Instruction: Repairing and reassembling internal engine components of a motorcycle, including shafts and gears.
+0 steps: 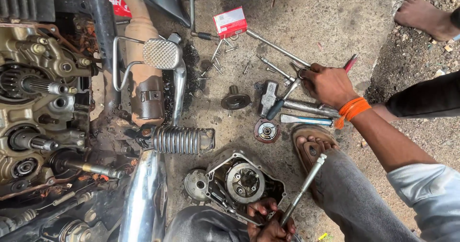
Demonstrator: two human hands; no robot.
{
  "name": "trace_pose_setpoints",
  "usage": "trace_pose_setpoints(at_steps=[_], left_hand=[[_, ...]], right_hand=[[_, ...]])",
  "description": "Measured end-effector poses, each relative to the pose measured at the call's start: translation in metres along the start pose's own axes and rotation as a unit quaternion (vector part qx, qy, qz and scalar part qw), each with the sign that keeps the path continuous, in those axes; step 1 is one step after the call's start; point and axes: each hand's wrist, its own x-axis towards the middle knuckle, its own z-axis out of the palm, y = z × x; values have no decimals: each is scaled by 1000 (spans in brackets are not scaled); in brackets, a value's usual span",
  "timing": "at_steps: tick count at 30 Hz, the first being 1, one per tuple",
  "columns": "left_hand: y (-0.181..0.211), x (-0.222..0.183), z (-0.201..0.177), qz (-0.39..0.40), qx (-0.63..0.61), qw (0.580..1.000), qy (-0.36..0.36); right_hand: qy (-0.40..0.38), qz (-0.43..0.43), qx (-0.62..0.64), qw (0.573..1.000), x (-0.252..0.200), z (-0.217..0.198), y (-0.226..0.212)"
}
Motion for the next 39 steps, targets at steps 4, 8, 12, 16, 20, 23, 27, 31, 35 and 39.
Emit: trace_pose_setpoints(at_steps=[4, 8, 12, 16, 20, 23, 27, 31, 35, 39], left_hand=[[-44, 6, 39, 493, 22, 842, -218], [-41, -9, 116, 478, -72, 871, -91], [-19, -1, 181, 477, -94, 873, -33], [-14, 10, 201, 539, -51, 841, -4], [-11, 3, 198, 556, -31, 829, 55], [-10, 0, 199, 545, -14, 837, 43], [-14, -1, 198, 508, 8, 861, 12], [-12, -2, 197, 542, 2, 840, 9], [-14, -4, 219, 523, -14, 849, -75], [-9, -9, 235, 573, 114, 811, -44]], right_hand=[[-14, 2, 3, 1000, -5, -5, -3], [46, 46, 497, 865, -57, -39, -11], [44, 66, 893, 443, -125, -80, -19], [23, 41, 938, 345, -157, -98, -22], [51, -12, 839, 542, -163, -104, -33], [77, -18, 694, 716, -168, -106, -37], [9, 14, 628, 778, -168, -112, -57], [-34, 22, 630, 775, -173, -113, -85], [-38, -57, 714, 697, -172, -102, -106], [-43, -160, 548, 820, -174, -87, -119]])
